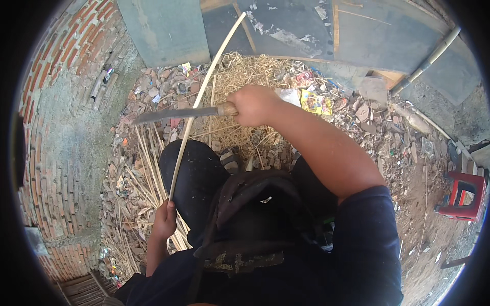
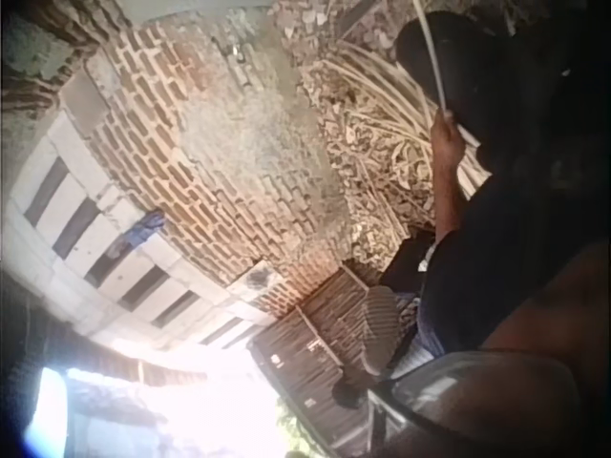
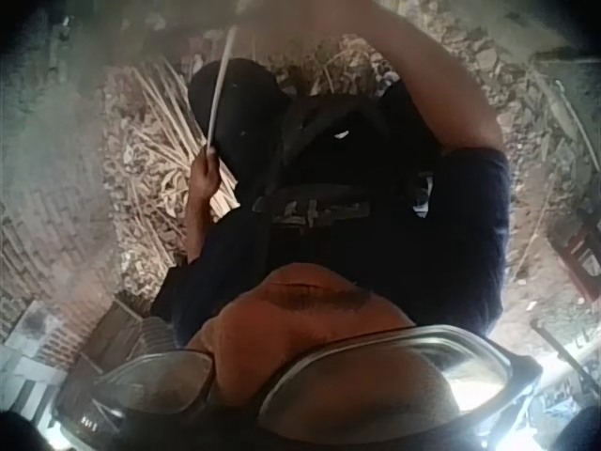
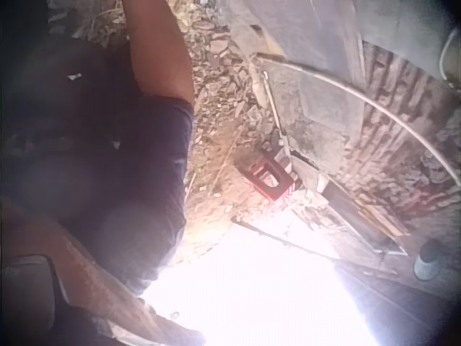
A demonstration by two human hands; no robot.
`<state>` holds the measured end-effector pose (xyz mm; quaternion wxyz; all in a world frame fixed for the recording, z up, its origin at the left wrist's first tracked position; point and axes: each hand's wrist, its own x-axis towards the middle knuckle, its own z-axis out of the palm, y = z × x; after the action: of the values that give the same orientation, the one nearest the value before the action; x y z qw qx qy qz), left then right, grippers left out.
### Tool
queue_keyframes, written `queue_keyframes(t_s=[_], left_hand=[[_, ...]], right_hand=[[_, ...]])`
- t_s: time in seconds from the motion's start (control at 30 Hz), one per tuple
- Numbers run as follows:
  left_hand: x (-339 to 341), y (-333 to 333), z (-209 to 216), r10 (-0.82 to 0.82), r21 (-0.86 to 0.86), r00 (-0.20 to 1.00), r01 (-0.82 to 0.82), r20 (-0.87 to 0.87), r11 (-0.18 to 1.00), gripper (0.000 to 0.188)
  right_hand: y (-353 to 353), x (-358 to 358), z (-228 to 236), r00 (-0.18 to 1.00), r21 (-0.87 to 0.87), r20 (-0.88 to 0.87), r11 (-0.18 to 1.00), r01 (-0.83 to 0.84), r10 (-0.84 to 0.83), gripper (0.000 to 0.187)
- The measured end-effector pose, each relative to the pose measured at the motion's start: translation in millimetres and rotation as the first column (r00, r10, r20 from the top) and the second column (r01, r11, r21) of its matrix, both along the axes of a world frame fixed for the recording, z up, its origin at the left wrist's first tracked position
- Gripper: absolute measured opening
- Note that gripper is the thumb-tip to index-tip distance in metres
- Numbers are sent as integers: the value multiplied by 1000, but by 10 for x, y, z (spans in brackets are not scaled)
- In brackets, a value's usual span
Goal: The person shaves bamboo sticks using a knife, scraping along one stick by hand, tossing it aside, and shaving a second bamboo stick.
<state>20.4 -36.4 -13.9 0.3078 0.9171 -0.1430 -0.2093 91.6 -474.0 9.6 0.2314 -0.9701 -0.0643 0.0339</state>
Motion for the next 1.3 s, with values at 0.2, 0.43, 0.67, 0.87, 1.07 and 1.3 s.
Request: queue_keyframes(t_s=[0.2,0.43,0.67,0.87,1.07,1.3], left_hand=[[-154,-155,161,-23,92,991,11,133,996,43],[-76,-124,201,27,16,999,-27,43,999,49],[-35,46,67,54,-157,979,-85,-196,984,50],[-112,-142,181,48,32,999,-48,12,998,52],[-84,-166,158,80,12,996,-81,28,997,56],[-41,-184,274,38,76,997,-42,61,996,54]], right_hand=[[115,-140,344,996,-225,-59,971,-81,69,27],[-37,-93,273,996,-218,-84,976,-20,2,27],[-115,-29,145,998,-164,-45,985,-44,37,23],[-59,-91,206,997,-176,-79,984,9,-23,22],[-4,-30,33,997,-19,-61,999,-42,41,18],[62,-41,30,998,-24,-69,1000,-3,2,18]])
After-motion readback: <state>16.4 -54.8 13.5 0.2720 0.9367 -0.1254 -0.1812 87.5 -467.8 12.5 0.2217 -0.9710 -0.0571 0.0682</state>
